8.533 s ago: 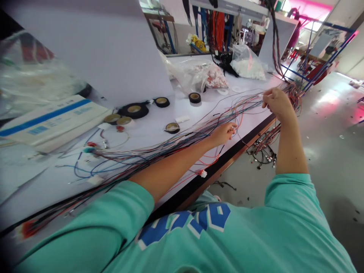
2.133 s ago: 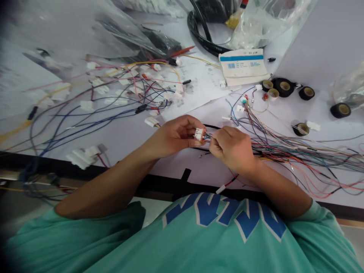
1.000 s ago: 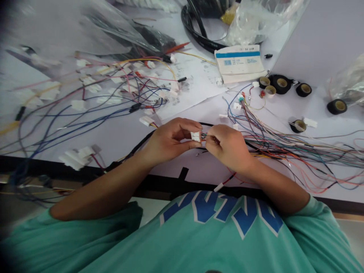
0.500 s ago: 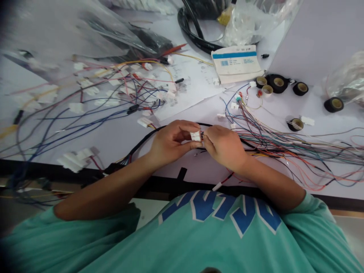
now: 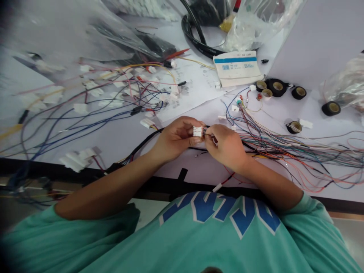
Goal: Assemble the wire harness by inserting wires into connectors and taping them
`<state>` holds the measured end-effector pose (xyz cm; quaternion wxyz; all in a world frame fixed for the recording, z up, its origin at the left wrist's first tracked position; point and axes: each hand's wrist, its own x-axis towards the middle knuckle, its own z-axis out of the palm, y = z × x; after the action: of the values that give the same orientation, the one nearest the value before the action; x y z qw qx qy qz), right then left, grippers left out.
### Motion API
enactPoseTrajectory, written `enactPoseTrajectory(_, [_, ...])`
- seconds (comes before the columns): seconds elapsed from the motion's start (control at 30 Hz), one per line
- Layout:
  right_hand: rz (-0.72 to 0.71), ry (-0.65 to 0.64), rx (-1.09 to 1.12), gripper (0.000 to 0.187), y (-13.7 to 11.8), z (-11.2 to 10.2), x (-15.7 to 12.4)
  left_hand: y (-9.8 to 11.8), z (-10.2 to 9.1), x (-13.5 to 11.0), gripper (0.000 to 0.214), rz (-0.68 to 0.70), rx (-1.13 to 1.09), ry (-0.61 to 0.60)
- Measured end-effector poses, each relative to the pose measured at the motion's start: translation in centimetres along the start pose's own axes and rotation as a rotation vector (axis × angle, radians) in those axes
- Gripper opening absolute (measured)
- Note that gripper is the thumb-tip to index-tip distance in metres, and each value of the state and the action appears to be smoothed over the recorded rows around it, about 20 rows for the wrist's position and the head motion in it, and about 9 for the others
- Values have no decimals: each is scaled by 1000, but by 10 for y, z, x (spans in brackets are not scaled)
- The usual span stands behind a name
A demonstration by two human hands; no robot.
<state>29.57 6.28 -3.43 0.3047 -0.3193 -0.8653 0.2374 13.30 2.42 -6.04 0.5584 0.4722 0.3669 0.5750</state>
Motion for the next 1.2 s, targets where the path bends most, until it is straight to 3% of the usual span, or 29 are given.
enactPoseTrajectory(0.3, [-43,78,55,14,-1,2,-1,2,6,0,42,-91,-122,39])
enactPoseTrajectory(0.5, [-103,101,79,17,-3,3,-3,1,7,-1,44,-63,-93,67])
enactPoseTrajectory(0.8, [-52,3,27,18,-4,-2,-1,0,6,0,41,-76,-131,45])
enactPoseTrajectory(1.2, [-37,-13,-131,15,-2,-22,4,-4,-4,6,45,-265,-331,22])
